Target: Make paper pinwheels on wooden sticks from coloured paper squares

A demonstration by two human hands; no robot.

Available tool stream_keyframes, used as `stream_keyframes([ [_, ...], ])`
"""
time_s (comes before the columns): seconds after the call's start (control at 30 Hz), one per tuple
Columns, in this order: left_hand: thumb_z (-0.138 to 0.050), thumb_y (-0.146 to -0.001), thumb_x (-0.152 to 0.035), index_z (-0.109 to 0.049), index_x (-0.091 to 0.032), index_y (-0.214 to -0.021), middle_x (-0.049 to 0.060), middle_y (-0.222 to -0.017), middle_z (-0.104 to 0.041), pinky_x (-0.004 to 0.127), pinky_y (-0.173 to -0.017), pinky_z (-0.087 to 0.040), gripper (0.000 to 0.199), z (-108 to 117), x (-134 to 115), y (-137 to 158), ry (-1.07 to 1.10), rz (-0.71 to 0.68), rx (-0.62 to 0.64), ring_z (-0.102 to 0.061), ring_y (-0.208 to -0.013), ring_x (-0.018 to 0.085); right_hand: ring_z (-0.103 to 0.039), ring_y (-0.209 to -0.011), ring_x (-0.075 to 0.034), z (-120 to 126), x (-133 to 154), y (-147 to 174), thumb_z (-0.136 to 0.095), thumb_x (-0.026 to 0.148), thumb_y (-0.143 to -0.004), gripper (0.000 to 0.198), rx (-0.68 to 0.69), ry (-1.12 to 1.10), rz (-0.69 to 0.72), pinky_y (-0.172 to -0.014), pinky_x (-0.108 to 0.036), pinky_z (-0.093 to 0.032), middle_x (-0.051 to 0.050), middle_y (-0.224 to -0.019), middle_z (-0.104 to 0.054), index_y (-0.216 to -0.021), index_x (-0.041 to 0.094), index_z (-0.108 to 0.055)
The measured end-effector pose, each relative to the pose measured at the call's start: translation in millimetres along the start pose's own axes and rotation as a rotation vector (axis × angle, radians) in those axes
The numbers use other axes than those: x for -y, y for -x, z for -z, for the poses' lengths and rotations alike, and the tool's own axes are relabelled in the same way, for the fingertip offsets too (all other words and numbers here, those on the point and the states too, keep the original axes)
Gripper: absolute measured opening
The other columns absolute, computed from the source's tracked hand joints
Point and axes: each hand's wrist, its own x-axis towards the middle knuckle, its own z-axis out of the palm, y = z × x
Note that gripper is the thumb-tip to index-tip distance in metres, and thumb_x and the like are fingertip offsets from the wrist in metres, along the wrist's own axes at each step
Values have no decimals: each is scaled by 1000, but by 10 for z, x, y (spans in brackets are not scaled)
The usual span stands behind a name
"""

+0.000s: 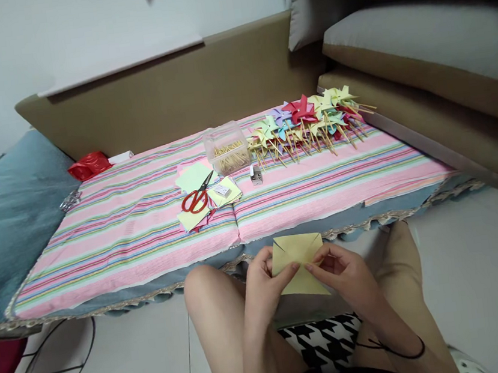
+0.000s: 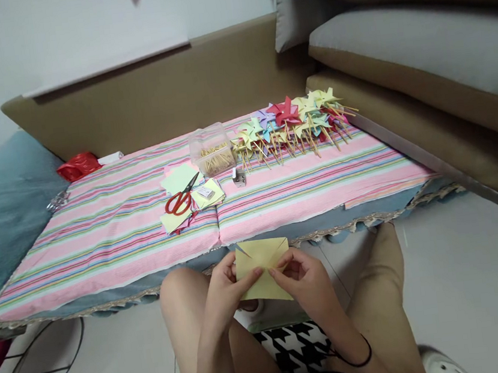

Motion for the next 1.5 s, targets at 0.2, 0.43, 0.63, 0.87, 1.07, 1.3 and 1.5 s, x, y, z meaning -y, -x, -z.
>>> stream_keyframes([
  [0.2, -75, -67, -30, -62, -17, -92, 2, -84, -68, 24, -63, -46, 31, 14, 71, -53, -148, -115, -36, -60, -72, 15, -55, -59, -13, 0, -54, 9, -78, 37, -66, 31, 3, 30, 33, -56, -24, -47, 2, -61, -55, -63, 19, -52],
  [0.43, -72, -69, -28, -64, -17, -93, 3, -85, -68, 27, -69, -48, 28, 42, 153, -86, -225, -192, -58, -61, -78, 19, -57, -61, -14, 7, -57, 25, -75, 37, -68, 29, -6, 83, 50, -57, -25, -49, 1, -62, -56, -64, 20, -52],
  [0.63, -76, -65, -27, -65, -17, -92, 6, -90, -71, 28, -68, -49, 31, -24, 147, -70, -131, -152, -90, -63, -79, 19, -63, -71, -16, 3, -60, 54, -75, 35, -69, 26, -79, 30, 79, -65, -28, -53, -3, -81, -63, -83, 21, -58],
  [0.87, -76, -67, -27, -60, -17, -90, 4, -87, -71, 27, -64, -50, 30, -82, 137, -60, -47, -96, -99, -64, -71, 17, -69, -79, -20, -58, -35, 59, -79, 33, -67, 71, -108, -251, -15, -69, -32, -56, -4, -93, -69, -123, 28, -35],
  [1.07, -74, -69, -26, -61, -16, -98, 8, -98, -72, 28, -69, -52, 34, -149, 103, -23, 71, -95, -49, -67, -82, 20, -70, -75, -22, -44, -34, 83, -80, 35, -66, 75, -166, -273, -54, -68, -35, -56, -2, -81, -71, -125, 27, -34],
  [1.3, -74, -71, -30, -54, -18, -97, 3, -80, -73, 26, -61, -51, 34, -140, 87, 14, 178, -64, -17, -67, -66, 16, -70, -76, -26, 0, -50, 89, -80, 36, -66, 82, -187, -263, -39, -66, -40, -58, -5, -84, -72, -131, 28, -29],
  [1.5, -75, -70, -26, -55, -18, -100, 6, -93, -74, 26, -66, -53, 37, -125, 88, 26, 136, -76, -11, -68, -74, 17, -69, -69, -20, -33, -34, 122, -81, 32, -65, 84, -180, -266, -40, -66, -34, -56, -1, -76, -71, -131, 26, -30],
])
